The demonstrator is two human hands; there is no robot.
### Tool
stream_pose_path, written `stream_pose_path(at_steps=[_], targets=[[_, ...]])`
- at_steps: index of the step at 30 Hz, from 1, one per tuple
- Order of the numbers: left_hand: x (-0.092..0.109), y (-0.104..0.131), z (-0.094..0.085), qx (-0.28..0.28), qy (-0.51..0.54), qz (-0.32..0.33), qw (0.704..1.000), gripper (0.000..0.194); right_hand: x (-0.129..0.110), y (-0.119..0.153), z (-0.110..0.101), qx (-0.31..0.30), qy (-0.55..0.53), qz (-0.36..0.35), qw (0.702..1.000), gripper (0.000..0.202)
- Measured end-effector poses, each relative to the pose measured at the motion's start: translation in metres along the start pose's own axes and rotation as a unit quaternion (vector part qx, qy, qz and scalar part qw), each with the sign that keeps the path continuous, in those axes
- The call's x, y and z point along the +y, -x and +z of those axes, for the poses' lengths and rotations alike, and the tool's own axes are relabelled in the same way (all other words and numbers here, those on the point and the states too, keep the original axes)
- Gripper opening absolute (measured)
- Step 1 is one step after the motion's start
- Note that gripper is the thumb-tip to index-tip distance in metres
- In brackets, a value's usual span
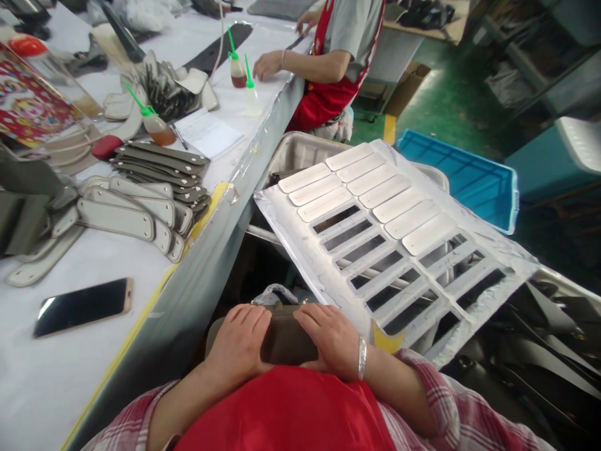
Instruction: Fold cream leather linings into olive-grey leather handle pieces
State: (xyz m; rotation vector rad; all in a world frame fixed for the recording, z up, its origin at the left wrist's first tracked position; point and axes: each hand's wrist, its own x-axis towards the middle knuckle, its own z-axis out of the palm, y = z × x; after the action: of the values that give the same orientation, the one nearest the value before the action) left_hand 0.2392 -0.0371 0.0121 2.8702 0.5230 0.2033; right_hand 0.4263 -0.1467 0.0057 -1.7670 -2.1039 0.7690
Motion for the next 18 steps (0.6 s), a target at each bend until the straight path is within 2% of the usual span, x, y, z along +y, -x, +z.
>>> stream_pose_path(at_steps=[6,10,13,15,17,18], targets=[[-0.001,-0.002,0.002,-0.029,0.020,0.004,0.999,0.041,-0.015,-0.020,-0.009,-0.057,0.012,-0.027,0.998,0.071],[0.001,0.002,0.001,-0.039,0.023,0.000,0.999,0.044,-0.016,-0.010,-0.010,-0.035,0.032,-0.016,0.999,0.071],[0.001,0.002,-0.003,-0.057,0.019,-0.012,0.998,0.058,-0.007,0.003,-0.015,0.000,0.034,0.004,0.999,0.078],[0.003,0.000,-0.007,-0.078,0.018,-0.024,0.996,0.069,0.006,0.015,-0.016,0.035,-0.010,0.035,0.999,0.083],[0.006,-0.003,-0.010,-0.102,0.021,-0.032,0.994,0.079,0.019,0.029,-0.009,0.095,-0.088,0.128,0.983,0.072],[0.009,-0.004,-0.010,-0.111,0.023,-0.031,0.993,0.082,0.024,0.036,-0.002,0.127,-0.126,0.190,0.965,0.062]])
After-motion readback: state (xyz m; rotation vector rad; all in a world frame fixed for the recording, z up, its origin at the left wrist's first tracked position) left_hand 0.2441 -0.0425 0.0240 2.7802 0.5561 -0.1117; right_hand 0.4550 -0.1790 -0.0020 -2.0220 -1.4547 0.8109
